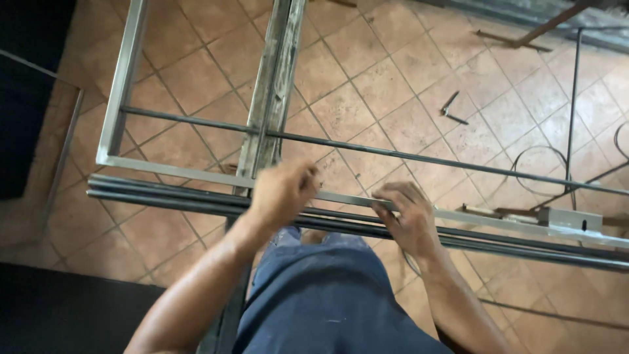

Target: The person places multiple thin metal rods into slots on a rectangular metal frame, aligning them one by one. The person repeatedly positions each rod between the frame rails and adjusts its placement to fit.

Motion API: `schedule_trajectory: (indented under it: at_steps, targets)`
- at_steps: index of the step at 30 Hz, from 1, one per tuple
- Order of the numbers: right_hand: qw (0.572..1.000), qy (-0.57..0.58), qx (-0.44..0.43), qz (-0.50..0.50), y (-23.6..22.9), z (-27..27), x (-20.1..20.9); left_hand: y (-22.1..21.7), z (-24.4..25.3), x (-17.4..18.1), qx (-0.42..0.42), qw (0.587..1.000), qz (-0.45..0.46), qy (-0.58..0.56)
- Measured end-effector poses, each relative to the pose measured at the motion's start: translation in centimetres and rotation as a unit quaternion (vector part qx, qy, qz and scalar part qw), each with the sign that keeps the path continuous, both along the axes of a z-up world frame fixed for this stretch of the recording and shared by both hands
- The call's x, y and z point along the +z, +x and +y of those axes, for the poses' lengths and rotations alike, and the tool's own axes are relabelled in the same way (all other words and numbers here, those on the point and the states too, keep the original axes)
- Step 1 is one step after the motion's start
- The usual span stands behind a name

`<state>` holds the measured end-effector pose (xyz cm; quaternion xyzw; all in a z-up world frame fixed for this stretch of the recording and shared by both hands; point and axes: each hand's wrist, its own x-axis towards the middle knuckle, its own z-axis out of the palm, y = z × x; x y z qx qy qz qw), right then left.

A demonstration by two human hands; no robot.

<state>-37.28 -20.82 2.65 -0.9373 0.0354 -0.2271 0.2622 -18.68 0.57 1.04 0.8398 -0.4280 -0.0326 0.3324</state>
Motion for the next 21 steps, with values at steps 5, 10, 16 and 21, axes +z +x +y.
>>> schedule_trajectory:
  at_steps: [5, 10, 16, 21]
  targets:
    - [0.999, 0.035, 0.020, -0.001, -5.3, -1.5, -0.5, -8.1, -1.9, -2.1, -0.059, 0.996, -0.052, -0.048]
    - [1.000, 0.029, -0.009, 0.005, -12.3, -4.2, -0.5, -12.1, -5.0, -2.1, -0.119, 0.975, -0.169, -0.077]
    - [0.996, -0.012, -0.084, -0.005, -18.5, -7.7, -1.9, -13.6, -7.1, -5.1, -0.138, 0.960, -0.241, 0.026]
    - [0.992, -0.067, -0.105, 0.019, -19.3, -8.3, -2.2, -13.6, -8.0, -6.6, -0.128, 0.962, -0.241, 0.023]
